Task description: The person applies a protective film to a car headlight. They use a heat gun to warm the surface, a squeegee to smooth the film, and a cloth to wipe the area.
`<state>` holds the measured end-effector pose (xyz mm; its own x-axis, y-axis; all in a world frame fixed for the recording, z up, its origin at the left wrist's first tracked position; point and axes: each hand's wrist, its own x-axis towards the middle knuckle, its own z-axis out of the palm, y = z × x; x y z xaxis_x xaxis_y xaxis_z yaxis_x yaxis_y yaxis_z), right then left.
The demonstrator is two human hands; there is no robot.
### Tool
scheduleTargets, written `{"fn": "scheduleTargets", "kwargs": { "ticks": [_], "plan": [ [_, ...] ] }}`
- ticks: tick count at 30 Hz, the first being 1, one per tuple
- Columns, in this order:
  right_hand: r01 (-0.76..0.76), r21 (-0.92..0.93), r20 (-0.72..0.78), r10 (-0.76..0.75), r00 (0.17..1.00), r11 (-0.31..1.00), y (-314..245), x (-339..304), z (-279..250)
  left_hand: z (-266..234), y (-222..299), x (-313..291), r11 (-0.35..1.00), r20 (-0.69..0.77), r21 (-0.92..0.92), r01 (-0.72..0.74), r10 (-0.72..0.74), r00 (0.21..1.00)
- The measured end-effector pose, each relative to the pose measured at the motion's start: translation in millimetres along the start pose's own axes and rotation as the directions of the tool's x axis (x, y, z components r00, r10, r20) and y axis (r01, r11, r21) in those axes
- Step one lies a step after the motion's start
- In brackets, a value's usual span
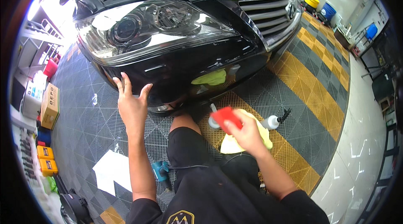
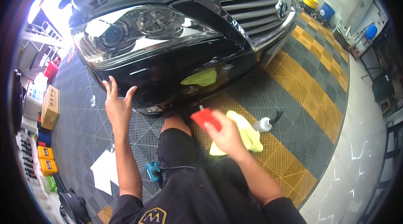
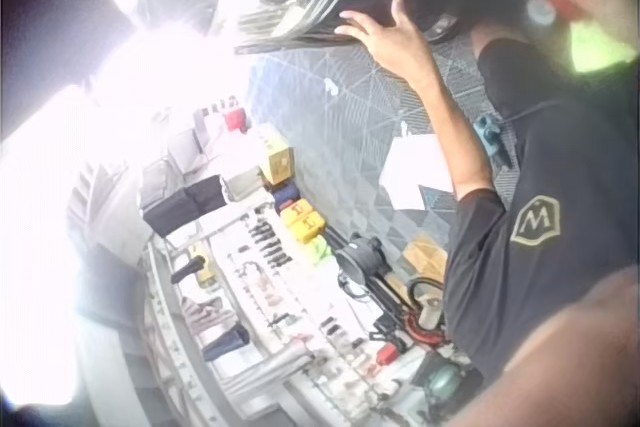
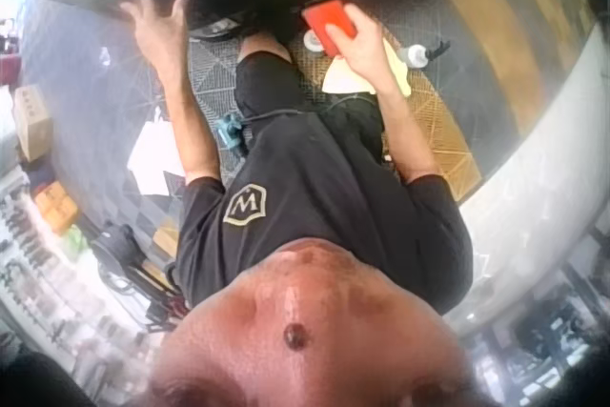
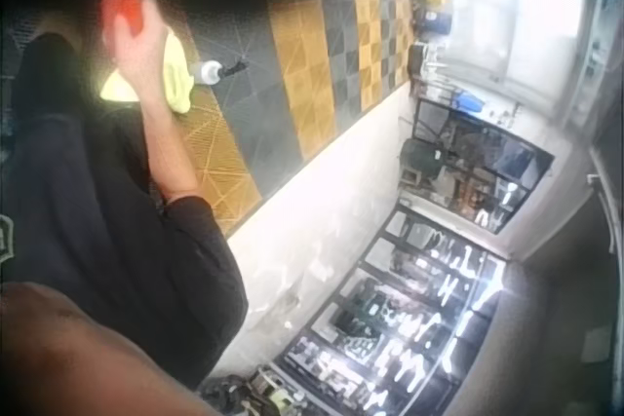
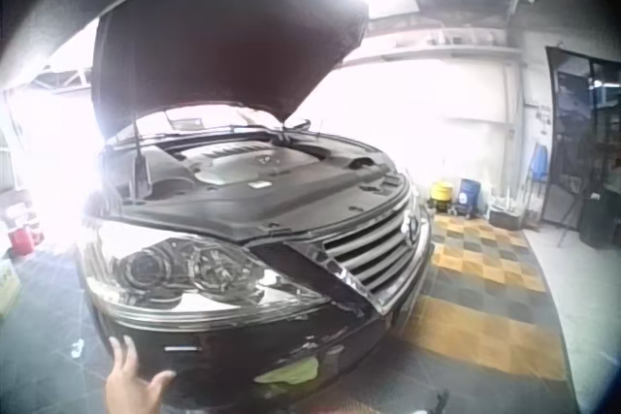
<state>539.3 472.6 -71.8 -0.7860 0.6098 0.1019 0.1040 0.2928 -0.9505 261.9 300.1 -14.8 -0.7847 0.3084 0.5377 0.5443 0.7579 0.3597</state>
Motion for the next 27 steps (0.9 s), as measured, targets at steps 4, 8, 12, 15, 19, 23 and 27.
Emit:
{"fn": "scheduleTargets", "kwargs": {
  "ticks": [4,8,12,15,19,23,27],
  "plan": [
    [0.167,-0.003,0.125,-0.166,0.978,0.986,-39,-16,3,-3,6,-3,0.999,-0.004,-0.033,0.018,-0.018,1.000],
    [0.051,-0.131,0.090,-0.040,0.995,0.990,-21,-11,-2,-14,7,-19,0.958,-0.124,-0.262,-0.118,0.087,0.988],
    [0.134,0.052,0.121,-0.139,0.983,0.990,-45,-12,10,-44,50,-80,0.735,0.334,-0.669,-0.110,0.430,0.839],
    [0.111,0.304,0.085,-0.142,0.986,0.946,-22,-20,29,-24,60,-113,0.677,0.318,-0.736,0.001,0.344,0.883],
    [-0.016,-0.346,-0.071,-0.010,0.997,0.938,69,-34,-4,-24,23,-95,0.568,0.213,-0.807,0.165,0.020,0.977],
    [-0.372,-0.723,-0.296,0.225,0.928,0.582,229,-82,-58,6,-13,-46,0.272,-0.020,-0.962,0.001,-0.075,0.997],
    [-0.370,-0.067,-0.231,0.346,0.909,0.927,155,-52,-117,19,-39,-24,0.092,-0.112,-0.991,-0.100,-0.139,0.984]
  ]
}}
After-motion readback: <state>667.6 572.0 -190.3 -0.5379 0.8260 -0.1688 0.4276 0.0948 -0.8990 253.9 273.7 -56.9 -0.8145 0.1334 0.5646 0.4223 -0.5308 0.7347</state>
